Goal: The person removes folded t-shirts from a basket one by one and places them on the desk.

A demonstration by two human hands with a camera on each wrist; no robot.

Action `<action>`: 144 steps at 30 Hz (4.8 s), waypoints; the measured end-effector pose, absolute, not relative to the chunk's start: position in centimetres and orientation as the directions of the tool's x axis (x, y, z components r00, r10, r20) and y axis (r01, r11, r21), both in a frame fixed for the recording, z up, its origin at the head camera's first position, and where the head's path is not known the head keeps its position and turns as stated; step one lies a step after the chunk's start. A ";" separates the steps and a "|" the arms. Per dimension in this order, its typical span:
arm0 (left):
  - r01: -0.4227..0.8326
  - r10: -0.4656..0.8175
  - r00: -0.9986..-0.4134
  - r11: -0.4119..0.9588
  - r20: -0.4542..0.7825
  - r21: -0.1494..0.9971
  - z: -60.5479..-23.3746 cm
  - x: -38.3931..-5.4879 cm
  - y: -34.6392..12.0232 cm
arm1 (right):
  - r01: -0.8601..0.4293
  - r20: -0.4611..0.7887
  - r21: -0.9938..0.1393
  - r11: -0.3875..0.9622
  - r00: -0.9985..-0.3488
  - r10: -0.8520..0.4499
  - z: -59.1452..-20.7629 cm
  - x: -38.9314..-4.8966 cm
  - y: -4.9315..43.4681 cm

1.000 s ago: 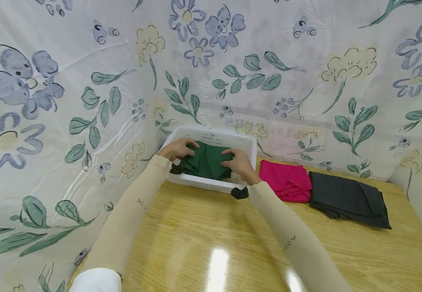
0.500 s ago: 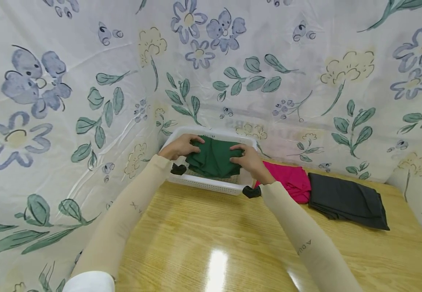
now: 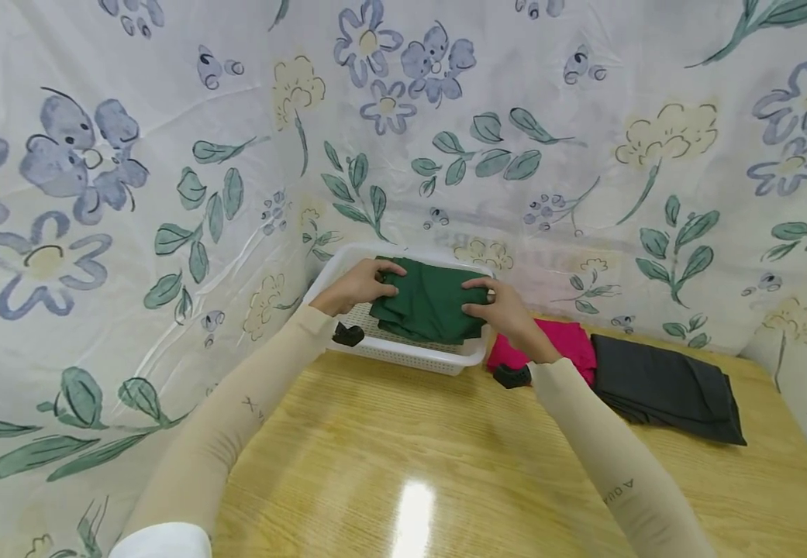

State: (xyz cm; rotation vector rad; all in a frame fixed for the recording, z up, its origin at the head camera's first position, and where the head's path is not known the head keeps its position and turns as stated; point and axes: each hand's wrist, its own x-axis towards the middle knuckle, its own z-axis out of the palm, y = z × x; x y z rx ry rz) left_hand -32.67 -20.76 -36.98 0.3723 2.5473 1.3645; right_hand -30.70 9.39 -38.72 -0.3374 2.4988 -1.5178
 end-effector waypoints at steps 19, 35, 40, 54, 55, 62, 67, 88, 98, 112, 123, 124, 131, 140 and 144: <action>0.163 0.348 -0.937 0.513 -0.031 0.843 -36.6 -31.6 -16.9 | -0.117 -0.005 -0.911 0.396 -0.955 -0.296 -38.4 -29.3 13.9; 0.197 0.383 -0.924 0.478 -0.002 0.856 -36.3 -30.5 -13.7 | -0.115 -0.002 -0.912 0.394 -0.959 -0.284 -38.2 -27.6 17.9; 0.216 0.396 -0.918 0.464 0.017 0.859 -36.5 -30.1 -12.6 | -0.124 0.003 -0.901 0.416 -0.960 -0.279 -38.3 -26.9 19.1; 0.252 0.436 -0.899 0.419 0.050 0.873 -37.5 -28.7 -9.1 | -0.130 0.015 -0.890 0.437 -0.966 -0.257 -39.0 -24.8 22.9; 0.256 0.439 -0.897 0.414 0.055 0.874 -37.5 -28.5 -8.8 | -0.130 0.016 -0.891 0.435 -0.966 -0.257 -39.0 -24.6 23.3; 0.284 0.469 -0.879 0.378 0.082 0.881 -38.0 -27.5 -6.6 | -0.147 0.038 -0.855 0.498 -0.974 -0.221 -39.3 -23.1 25.7; 0.307 0.496 -0.864 0.377 0.090 0.874 -38.7 -27.0 -5.0 | -0.139 0.042 -0.839 0.526 -0.980 -0.193 -39.9 -22.1 27.4; 0.368 0.566 -0.817 0.373 0.105 0.852 -42.3 -24.7 0.7 | -0.058 -0.011 -0.851 0.521 -0.992 -0.128 -43.5 -17.8 32.5; 0.369 0.543 -0.838 0.484 0.058 0.794 -44.1 -23.8 2.2 | -0.027 -0.030 -0.851 0.524 -0.995 -0.100 -45.7 -16.7 33.8; 0.334 0.568 -0.823 0.450 0.024 0.828 -45.9 -22.9 3.2 | 0.016 -0.077 -0.849 0.528 -0.993 -0.094 -47.1 -15.7 34.6; 0.315 0.583 -0.812 0.468 -0.021 0.826 -46.8 -22.3 3.4 | 0.045 -0.116 -0.839 0.542 -0.988 -0.098 -48.0 -15.2 35.1; 0.313 0.584 -0.811 0.469 -0.024 0.826 -46.9 -22.2 3.5 | 0.044 -0.117 -0.837 0.545 -0.988 -0.099 -48.1 -15.1 35.1; 0.305 0.605 -0.795 0.470 -0.051 0.828 -47.2 -22.0 3.3 | 0.080 -0.156 -0.835 0.545 -0.983 -0.095 -48.4 -15.0 35.1; 0.322 0.663 -0.744 0.460 -0.079 0.827 -47.8 -22.3 3.0 | 0.104 -0.198 -0.845 0.525 -0.972 -0.126 -48.7 -14.6 35.4; 0.307 0.682 -0.719 0.481 -0.131 0.821 -47.9 -22.6 2.7 | 0.140 -0.241 -0.847 0.513 -0.961 -0.136 -48.8 -14.5 35.4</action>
